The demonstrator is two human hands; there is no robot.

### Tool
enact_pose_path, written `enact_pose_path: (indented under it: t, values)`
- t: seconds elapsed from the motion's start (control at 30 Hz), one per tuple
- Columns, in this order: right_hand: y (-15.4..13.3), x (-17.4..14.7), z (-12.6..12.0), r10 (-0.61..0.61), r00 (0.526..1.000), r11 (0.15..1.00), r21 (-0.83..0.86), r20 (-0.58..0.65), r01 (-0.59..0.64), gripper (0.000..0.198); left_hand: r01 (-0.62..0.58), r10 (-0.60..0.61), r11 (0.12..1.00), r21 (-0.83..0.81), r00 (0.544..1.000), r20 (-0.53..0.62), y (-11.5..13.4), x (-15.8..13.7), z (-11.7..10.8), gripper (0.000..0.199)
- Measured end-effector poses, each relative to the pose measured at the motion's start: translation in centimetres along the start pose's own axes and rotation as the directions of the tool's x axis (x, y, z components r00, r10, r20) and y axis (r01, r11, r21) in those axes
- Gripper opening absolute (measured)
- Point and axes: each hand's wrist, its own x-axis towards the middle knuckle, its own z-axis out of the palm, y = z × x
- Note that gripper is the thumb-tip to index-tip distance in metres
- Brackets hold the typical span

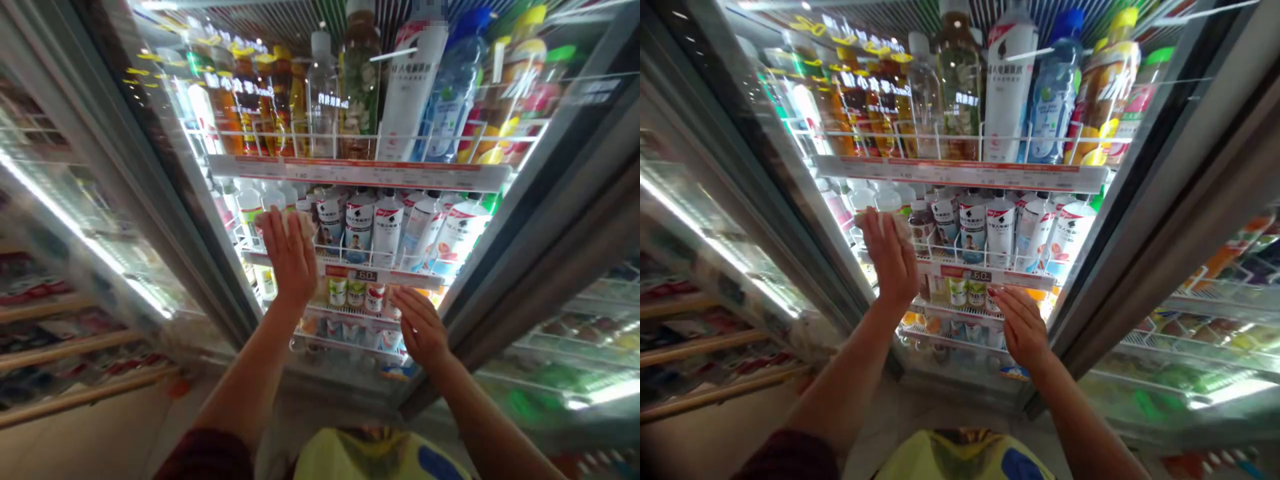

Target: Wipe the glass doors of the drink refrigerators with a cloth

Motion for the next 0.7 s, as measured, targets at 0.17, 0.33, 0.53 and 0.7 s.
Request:
enact_pose_path:
  t: [0.17,0.33,0.53,0.7]
  values:
    - [-0.5,-0.4,-0.4,0.052,0.999,0.997,0.051,-0.001,-0.052,0.067,-0.243,0.251,0.968,-0.067,0.956,0.155,7.1,-7.6,1.7,0.07]
    - [-0.8,-0.2,-1.3,0.101,0.995,0.992,0.072,-0.024,-0.099,0.062,-0.368,0.38,0.925,-0.092,0.905,0.192,7.6,-6.8,1.5,0.06]
    - [-1.0,-0.1,-1.8,0.144,0.982,0.989,0.047,-0.127,-0.139,0.06,-0.134,0.134,0.991,0.0,0.991,-0.028,6.6,1.2,1.4,0.066]
    - [-0.8,-0.8,-1.4,0.192,0.96,0.979,-0.023,-0.204,-0.201,0.054,-0.379,0.412,0.893,-0.241,0.905,0.104,11.2,-5.2,2.5,0.059]
